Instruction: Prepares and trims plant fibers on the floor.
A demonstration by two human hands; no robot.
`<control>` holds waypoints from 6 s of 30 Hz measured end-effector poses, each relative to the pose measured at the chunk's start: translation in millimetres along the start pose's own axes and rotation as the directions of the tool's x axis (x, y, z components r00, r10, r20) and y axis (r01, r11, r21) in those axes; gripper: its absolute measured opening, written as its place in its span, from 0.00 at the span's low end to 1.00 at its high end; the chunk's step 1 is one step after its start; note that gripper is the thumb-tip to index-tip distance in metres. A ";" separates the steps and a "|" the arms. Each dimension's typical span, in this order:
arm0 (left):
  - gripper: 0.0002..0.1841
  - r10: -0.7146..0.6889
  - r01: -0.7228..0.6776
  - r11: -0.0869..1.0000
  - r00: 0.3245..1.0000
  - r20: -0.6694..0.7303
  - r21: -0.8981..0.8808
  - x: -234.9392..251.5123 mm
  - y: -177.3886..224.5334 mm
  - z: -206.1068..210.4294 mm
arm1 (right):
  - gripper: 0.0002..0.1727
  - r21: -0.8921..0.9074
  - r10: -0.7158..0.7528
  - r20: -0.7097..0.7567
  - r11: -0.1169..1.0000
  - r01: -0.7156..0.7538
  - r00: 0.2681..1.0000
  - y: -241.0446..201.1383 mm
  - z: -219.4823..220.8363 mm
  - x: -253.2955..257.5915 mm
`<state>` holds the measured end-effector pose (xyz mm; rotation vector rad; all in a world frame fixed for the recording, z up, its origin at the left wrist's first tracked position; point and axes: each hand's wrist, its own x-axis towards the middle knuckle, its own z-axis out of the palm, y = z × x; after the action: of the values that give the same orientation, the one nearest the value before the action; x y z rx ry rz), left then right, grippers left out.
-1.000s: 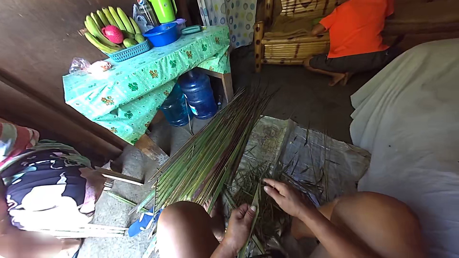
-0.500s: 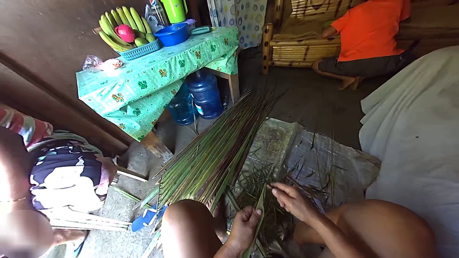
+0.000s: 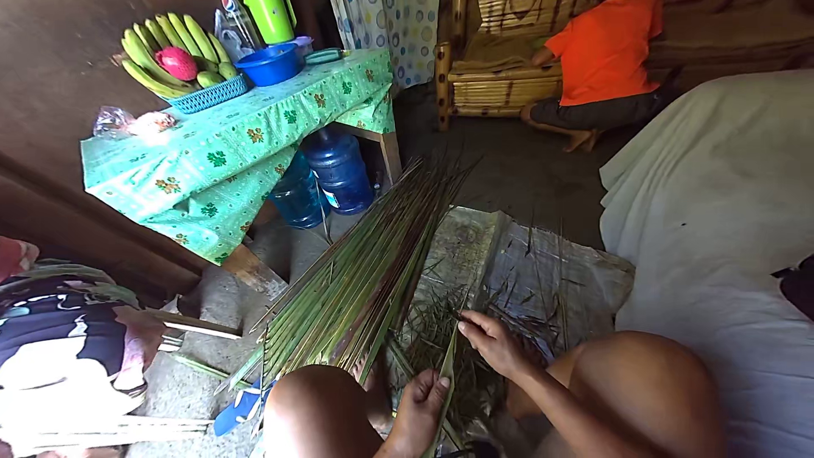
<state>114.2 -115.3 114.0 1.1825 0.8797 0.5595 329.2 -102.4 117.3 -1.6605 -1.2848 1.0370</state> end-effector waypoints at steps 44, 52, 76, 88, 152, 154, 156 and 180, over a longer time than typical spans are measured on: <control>0.15 -0.202 0.186 0.927 0.979 -0.014 -0.326 -2.7 8.8 0.3 | 0.20 -0.123 -0.302 0.342 0.925 0.360 0.890 3.8 5.2 -16.9; 0.16 -0.198 0.211 0.931 0.978 0.073 -0.298 -9.1 5.7 -2.7 | 0.22 -0.288 -0.119 -0.005 0.951 0.113 0.993 14.5 -23.5 14.4; 0.17 -0.210 0.215 0.940 0.977 0.050 -0.263 -5.7 5.3 0.0 | 0.21 -0.250 -0.089 0.033 0.964 0.094 0.995 12.6 -32.3 15.1; 0.12 -0.154 0.154 0.987 0.988 0.000 -0.049 0.1 4.7 0.4 | 0.22 -0.082 0.041 0.187 0.996 -0.026 0.981 -3.8 -4.9 0.0; 0.13 -0.171 0.169 0.985 0.984 -0.056 -0.033 3.1 -2.9 0.1 | 0.20 0.149 0.113 0.171 0.979 -0.139 0.979 -7.7 8.2 -2.3; 0.14 -0.154 0.152 0.988 0.985 -0.076 -0.036 3.1 -3.2 -0.4 | 0.20 0.024 0.071 0.146 0.997 -0.075 0.987 -3.0 12.3 -2.0; 0.15 -0.190 0.186 0.980 0.981 -0.046 -0.072 0.6 1.0 0.1 | 0.21 -0.050 0.035 0.076 0.998 -0.032 0.996 3.4 13.5 0.4; 0.17 -0.095 0.093 0.995 0.976 -0.196 -0.024 15.1 -4.1 0.7 | 0.21 -0.097 -0.197 0.430 0.960 0.262 0.881 -9.1 17.4 -34.9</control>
<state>123.0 -105.3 105.8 1.0782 1.0925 0.6119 304.5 -133.2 124.2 -1.3882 -1.8352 1.2105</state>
